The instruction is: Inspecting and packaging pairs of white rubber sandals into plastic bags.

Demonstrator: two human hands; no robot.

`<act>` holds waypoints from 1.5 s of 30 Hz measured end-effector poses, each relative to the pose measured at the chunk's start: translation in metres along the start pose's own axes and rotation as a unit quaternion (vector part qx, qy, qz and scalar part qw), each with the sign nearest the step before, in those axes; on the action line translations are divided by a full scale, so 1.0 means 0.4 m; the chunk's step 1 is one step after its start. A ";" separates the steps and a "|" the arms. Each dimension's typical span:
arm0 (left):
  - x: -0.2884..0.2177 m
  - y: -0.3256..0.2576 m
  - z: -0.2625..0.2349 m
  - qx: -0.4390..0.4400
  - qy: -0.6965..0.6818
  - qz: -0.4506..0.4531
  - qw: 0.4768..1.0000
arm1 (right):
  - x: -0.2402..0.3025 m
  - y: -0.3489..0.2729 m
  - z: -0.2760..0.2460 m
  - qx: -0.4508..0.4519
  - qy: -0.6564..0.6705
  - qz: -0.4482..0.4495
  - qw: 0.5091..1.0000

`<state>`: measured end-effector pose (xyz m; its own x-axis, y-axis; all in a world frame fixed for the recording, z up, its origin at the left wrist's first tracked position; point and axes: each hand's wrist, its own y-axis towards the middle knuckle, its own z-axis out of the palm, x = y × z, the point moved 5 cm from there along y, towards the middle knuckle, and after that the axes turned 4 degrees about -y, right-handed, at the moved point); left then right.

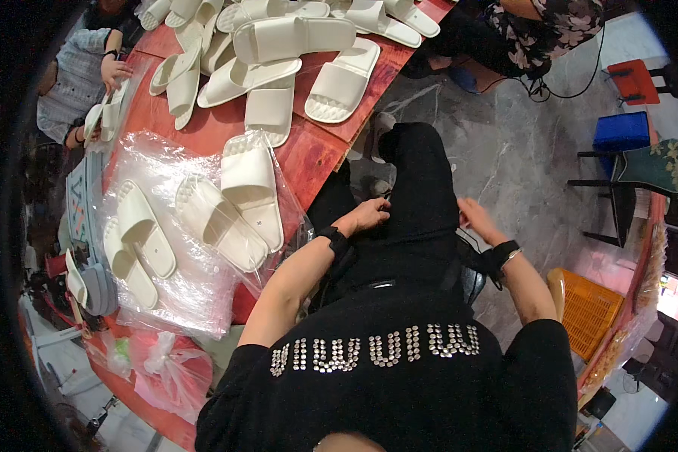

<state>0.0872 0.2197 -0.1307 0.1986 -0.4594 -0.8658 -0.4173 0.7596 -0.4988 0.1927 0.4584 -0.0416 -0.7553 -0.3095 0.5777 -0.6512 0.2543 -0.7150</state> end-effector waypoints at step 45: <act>0.160 0.214 -0.177 -0.209 -0.335 -0.171 0.903 | 0.690 0.332 0.052 -0.159 -0.581 -0.511 0.614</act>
<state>0.0015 0.2229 -0.2260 0.8122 -0.1466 -0.5647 -0.5006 0.3219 -0.8036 -0.1006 0.3877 0.0148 0.5009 -0.8538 -0.1417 -0.8620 -0.5069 0.0068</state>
